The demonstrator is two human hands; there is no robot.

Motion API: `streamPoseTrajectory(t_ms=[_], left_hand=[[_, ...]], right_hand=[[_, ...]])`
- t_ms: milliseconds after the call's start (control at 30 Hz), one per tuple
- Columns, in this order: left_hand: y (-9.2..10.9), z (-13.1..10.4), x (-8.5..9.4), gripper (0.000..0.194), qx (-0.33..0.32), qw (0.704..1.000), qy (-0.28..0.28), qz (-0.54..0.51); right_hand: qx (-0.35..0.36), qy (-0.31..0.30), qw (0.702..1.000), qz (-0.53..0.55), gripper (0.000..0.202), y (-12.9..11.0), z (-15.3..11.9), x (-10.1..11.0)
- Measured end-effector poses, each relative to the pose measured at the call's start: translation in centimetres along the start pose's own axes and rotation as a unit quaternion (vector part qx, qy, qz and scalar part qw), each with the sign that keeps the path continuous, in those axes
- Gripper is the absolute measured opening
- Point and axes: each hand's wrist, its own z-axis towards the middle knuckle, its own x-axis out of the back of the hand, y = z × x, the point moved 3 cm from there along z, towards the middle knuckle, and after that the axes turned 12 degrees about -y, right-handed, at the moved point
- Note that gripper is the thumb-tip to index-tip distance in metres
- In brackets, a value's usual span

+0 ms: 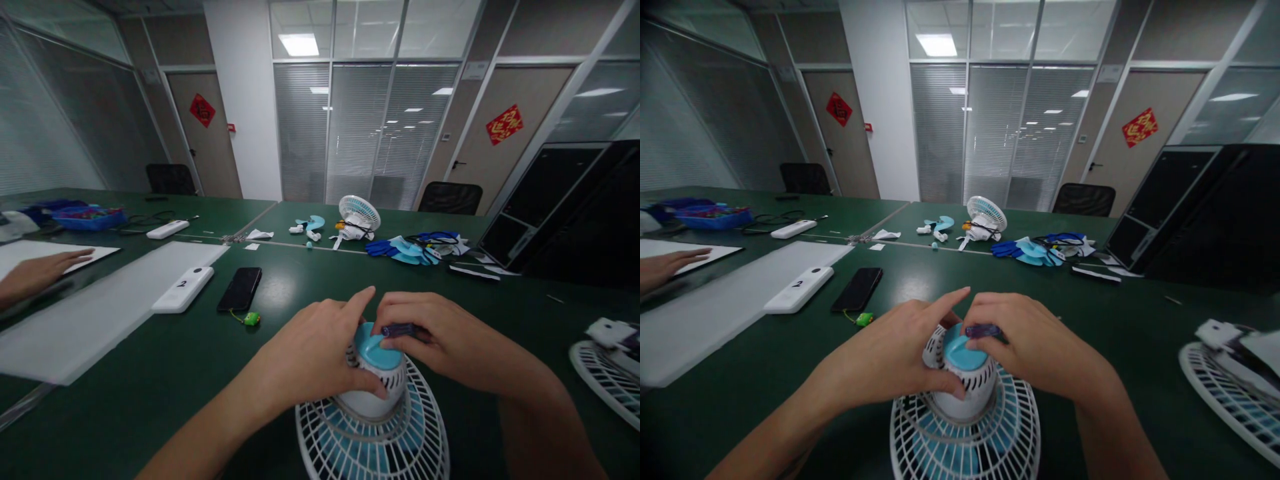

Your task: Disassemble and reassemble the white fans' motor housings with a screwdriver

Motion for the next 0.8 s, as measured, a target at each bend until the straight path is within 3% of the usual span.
streamPoseTrajectory(t_ms=[233,533,700,800], left_hand=[[0.0,0.1,-0.1,0.107,-0.006,1.000,0.004,0.003],[0.1,0.1,0.2,0.112,-0.013,1.000,0.006,-0.002],[0.1,0.1,0.2,0.113,-0.017,1.000,0.010,0.007],[0.1,0.0,0.2,0.112,-0.018,1.000,0.004,0.004]], right_hand=[[0.052,-0.022,0.997,0.043,0.010,0.4,0.1,0.3],[0.058,-0.047,0.997,-0.034,0.014,0.4,0.2,0.7],[0.108,-0.005,0.994,0.018,0.015,1.2,0.2,1.0],[0.143,-0.011,0.988,0.051,0.014,1.9,0.4,0.9]])
